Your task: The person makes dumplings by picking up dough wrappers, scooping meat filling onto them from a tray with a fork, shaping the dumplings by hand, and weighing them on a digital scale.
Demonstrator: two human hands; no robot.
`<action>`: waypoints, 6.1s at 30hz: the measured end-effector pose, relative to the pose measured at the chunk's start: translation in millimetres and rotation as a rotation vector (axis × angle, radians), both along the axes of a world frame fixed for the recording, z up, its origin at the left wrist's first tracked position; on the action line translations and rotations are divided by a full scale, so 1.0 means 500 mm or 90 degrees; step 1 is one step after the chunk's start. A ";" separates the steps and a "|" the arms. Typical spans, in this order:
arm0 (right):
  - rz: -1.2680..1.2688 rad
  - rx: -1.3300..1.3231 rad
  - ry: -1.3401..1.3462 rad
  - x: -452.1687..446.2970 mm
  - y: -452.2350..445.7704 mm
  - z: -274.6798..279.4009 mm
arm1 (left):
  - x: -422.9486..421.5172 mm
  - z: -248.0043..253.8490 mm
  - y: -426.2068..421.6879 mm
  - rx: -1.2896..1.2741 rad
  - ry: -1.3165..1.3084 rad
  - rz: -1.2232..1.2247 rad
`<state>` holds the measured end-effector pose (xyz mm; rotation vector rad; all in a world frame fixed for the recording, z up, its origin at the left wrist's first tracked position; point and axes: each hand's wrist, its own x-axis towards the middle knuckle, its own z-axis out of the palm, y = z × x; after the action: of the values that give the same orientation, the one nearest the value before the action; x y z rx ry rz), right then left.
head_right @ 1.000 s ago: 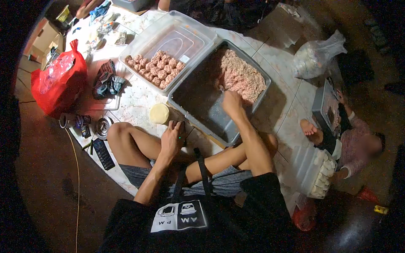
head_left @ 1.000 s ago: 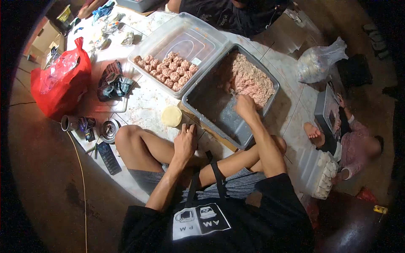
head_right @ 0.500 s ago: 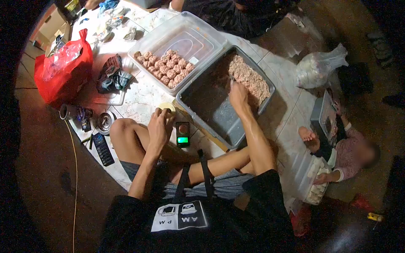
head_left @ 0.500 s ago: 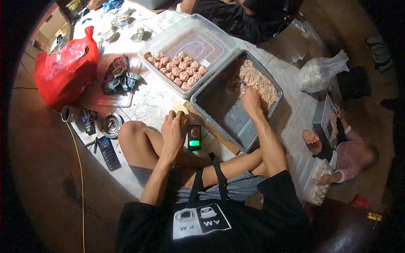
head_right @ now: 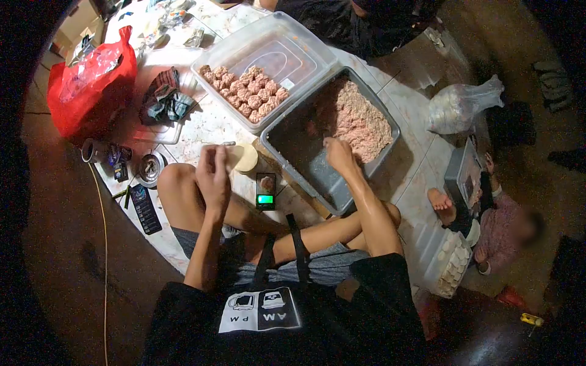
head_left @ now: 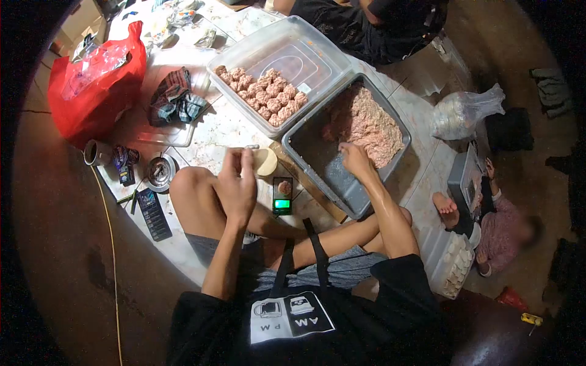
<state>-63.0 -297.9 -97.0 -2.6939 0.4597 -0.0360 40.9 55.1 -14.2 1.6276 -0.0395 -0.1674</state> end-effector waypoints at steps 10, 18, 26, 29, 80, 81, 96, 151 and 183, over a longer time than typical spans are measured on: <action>-0.085 0.348 0.105 -0.078 0.102 0.137 | -0.023 -0.039 -0.007 -0.572 0.454 -0.052; -0.128 0.362 -0.044 -0.129 0.268 0.425 | -0.069 -0.014 -0.131 -0.523 0.515 -0.108; -0.013 0.136 -0.040 -0.156 0.335 0.400 | -0.080 0.015 -0.128 -0.695 0.536 -0.079; -0.033 0.168 -0.148 -0.153 0.353 0.423 | -0.073 0.024 -0.126 -0.614 0.527 0.060; -0.351 0.213 0.211 -0.058 0.060 0.000 | -0.088 -0.050 -0.023 -0.591 0.539 -0.062; -0.368 0.304 0.191 -0.051 0.068 0.001 | -0.092 -0.048 -0.034 -0.581 0.545 -0.052; -0.185 0.121 -0.016 -0.080 0.108 0.227 | -0.091 -0.008 -0.099 -0.599 0.550 0.013; -0.101 -0.107 -0.043 0.048 0.092 0.173 | -0.098 -0.009 0.018 -0.576 0.577 -0.033; -0.145 0.146 -0.150 -0.099 0.376 0.479 | -0.098 0.033 -0.013 -0.520 0.401 -0.062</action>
<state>-112.7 -109.8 142.6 -2.3646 0.6514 -0.3397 -8.0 48.4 2.2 0.7105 0.2657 -0.6430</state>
